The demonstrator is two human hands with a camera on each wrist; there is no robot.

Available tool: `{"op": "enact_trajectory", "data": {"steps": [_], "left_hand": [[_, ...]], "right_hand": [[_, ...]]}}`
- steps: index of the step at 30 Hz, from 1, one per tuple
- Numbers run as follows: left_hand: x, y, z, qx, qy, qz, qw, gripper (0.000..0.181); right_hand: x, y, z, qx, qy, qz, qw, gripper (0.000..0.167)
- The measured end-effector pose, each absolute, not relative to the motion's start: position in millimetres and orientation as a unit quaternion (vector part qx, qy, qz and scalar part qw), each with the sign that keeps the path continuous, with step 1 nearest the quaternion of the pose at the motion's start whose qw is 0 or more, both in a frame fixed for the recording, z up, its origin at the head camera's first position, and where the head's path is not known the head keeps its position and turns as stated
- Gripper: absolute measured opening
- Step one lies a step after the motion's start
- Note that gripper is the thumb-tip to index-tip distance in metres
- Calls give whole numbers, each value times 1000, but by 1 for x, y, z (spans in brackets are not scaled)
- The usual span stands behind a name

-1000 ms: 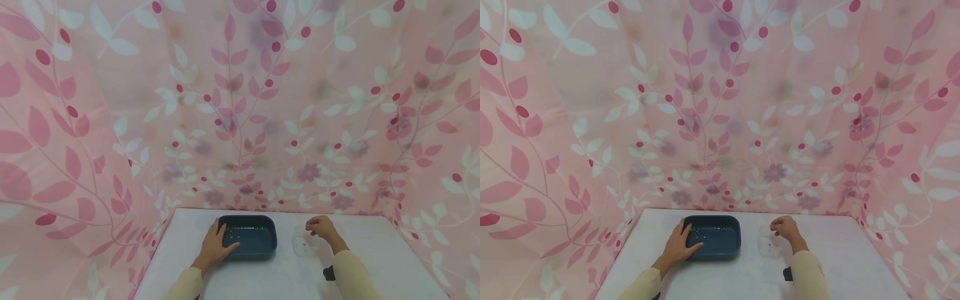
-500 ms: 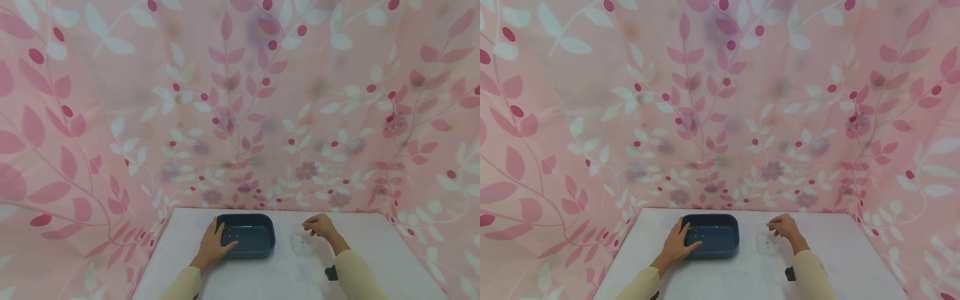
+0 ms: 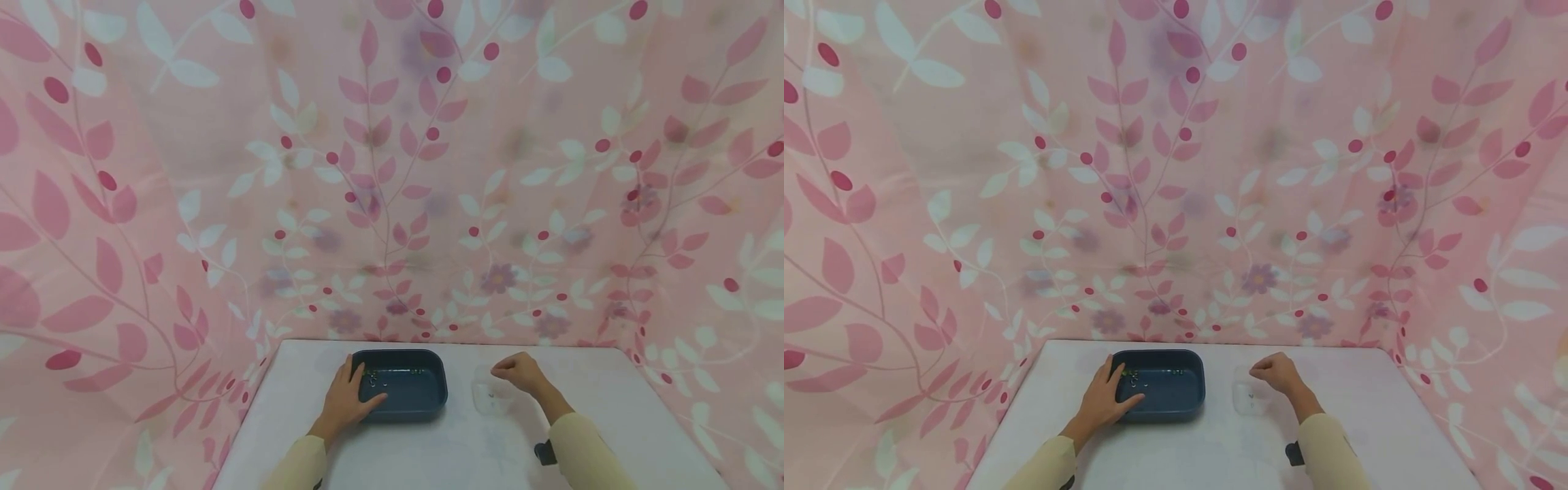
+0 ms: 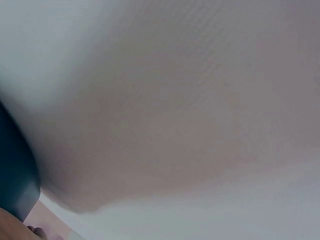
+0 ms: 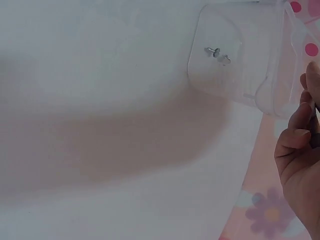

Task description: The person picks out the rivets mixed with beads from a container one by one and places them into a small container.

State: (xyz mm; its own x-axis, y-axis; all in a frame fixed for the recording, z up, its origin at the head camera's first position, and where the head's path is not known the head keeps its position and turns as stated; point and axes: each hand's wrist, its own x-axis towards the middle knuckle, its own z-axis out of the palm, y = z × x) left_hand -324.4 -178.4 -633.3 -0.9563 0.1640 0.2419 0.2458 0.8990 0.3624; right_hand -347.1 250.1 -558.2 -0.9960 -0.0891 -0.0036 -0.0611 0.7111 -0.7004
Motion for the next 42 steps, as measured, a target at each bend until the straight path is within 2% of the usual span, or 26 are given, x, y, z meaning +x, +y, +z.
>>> {"op": "enact_trajectory", "data": {"steps": [6,15,31,42], "left_hand": [[-324,-179,-632,-104,-970,-200,91,110],[-322,-179,-631,-107,-968,-206,98,111],[-323,-178,-627,-100,-968,-211,93,114],[-321,-179,-623,-101,-969,-215,69,120]], "right_hand": [[-346,252,-561,-43,923,-381,29,16],[-343,256,-569,-26,912,-407,34,23],[-341,249,-574,-31,919,-393,-6,20],[-341,248,-583,-10,916,-400,-19,18]]}}
